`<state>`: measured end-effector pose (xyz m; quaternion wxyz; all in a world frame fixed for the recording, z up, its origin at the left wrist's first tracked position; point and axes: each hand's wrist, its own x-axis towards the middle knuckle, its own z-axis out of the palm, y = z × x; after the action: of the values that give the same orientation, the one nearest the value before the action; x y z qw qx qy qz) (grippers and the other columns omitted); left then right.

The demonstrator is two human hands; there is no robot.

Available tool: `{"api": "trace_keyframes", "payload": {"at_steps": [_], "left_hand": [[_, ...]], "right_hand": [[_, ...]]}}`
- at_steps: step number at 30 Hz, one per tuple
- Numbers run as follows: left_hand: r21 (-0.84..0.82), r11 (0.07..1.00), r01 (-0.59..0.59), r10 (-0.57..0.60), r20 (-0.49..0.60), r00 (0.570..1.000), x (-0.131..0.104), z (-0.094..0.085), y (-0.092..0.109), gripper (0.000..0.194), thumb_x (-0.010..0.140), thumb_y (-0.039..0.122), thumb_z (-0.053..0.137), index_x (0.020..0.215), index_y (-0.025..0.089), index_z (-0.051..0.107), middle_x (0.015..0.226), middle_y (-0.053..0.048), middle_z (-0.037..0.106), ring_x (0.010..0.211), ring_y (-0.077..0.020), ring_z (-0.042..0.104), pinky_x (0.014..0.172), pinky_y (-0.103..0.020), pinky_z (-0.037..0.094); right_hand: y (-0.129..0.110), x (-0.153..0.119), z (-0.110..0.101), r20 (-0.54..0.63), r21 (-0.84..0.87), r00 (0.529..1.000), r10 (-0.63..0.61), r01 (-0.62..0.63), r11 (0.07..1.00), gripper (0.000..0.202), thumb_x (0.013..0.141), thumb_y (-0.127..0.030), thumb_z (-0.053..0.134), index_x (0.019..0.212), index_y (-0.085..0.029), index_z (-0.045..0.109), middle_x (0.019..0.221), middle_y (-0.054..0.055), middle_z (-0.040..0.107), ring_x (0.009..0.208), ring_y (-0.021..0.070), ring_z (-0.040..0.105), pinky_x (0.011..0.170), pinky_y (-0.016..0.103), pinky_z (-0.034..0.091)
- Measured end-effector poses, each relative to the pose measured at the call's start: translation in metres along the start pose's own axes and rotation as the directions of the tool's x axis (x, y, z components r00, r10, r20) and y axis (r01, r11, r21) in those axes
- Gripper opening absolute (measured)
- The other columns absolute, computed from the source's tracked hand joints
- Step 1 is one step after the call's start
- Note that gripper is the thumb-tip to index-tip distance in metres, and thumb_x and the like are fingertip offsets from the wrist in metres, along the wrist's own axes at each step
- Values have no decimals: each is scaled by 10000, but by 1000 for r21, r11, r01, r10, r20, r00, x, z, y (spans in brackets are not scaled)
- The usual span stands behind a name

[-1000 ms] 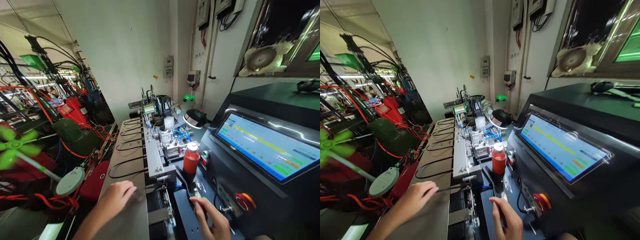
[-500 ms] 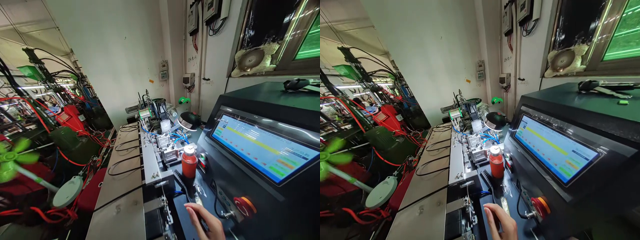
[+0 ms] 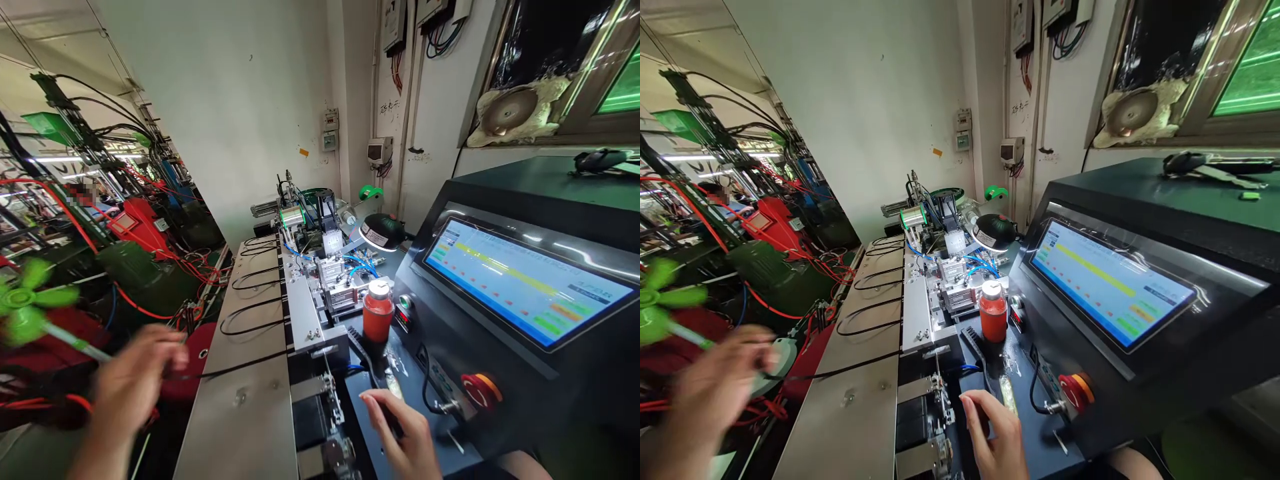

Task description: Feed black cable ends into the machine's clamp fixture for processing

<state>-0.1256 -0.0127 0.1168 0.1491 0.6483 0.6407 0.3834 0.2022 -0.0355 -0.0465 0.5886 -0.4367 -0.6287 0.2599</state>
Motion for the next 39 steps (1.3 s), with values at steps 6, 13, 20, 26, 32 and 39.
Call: {"api": "trace_keyframes", "payload": {"at_steps": [6, 13, 20, 26, 32, 39], "left_hand": [[-225, 963, -151, 254, 555, 792, -23, 136, 44, 323, 935, 422, 487, 943, 206, 726, 832, -46, 667, 765, -151, 595, 688, -243, 453], [-177, 965, -192, 258, 518, 815, -44, 161, 33, 217, 914, 304, 534, 852, 183, 703, 809, -34, 676, 748, -151, 614, 685, -240, 454], [-143, 954, -262, 298, 521, 800, -43, 156, 33, 212, 908, 299, 540, 824, 189, 701, 783, -26, 659, 717, -142, 598, 678, -241, 442], [-218, 974, -55, 160, 502, 850, -56, 164, 41, 251, 912, 330, 523, 771, 169, 653, 720, -4, 610, 651, -122, 531, 605, -217, 402], [-227, 974, -6, 120, 494, 861, -58, 167, 41, 268, 911, 354, 509, 772, 168, 642, 725, -4, 611, 654, -125, 524, 592, -215, 387], [57, 991, -118, 78, 462, 883, -39, 162, 25, 264, 910, 266, 446, 722, 182, 611, 747, -15, 647, 708, -157, 586, 668, -253, 398]], "right_hand": [[-14, 1, -2, 36, 48, 993, 113, -115, 992, 246, 951, -344, 511, 857, -185, 673, 653, 11, 633, 553, 143, 587, 513, 207, 452], [-13, -1, 10, 240, 174, 932, 272, -317, 932, 232, 928, -378, 544, 853, -180, 640, 756, 19, 636, 653, 147, 571, 584, 222, 457], [-12, 2, 16, 215, 140, 953, 214, -247, 959, 270, 937, -333, 535, 732, -169, 599, 650, 0, 570, 592, 129, 500, 545, 226, 400], [-16, -6, 32, -163, 11, 986, 12, -10, 1000, 199, 947, -223, 493, 763, -188, 558, 638, -9, 538, 535, 113, 471, 489, 220, 375], [-14, -9, 48, -254, -39, 967, -29, 20, 999, 195, 949, -205, 478, 761, -194, 525, 615, -26, 517, 514, 109, 484, 493, 211, 377], [2, 0, 26, -114, 31, 977, 179, -176, 984, 261, 951, -331, 499, 756, -179, 580, 638, -4, 562, 558, 129, 516, 524, 213, 410]]}}
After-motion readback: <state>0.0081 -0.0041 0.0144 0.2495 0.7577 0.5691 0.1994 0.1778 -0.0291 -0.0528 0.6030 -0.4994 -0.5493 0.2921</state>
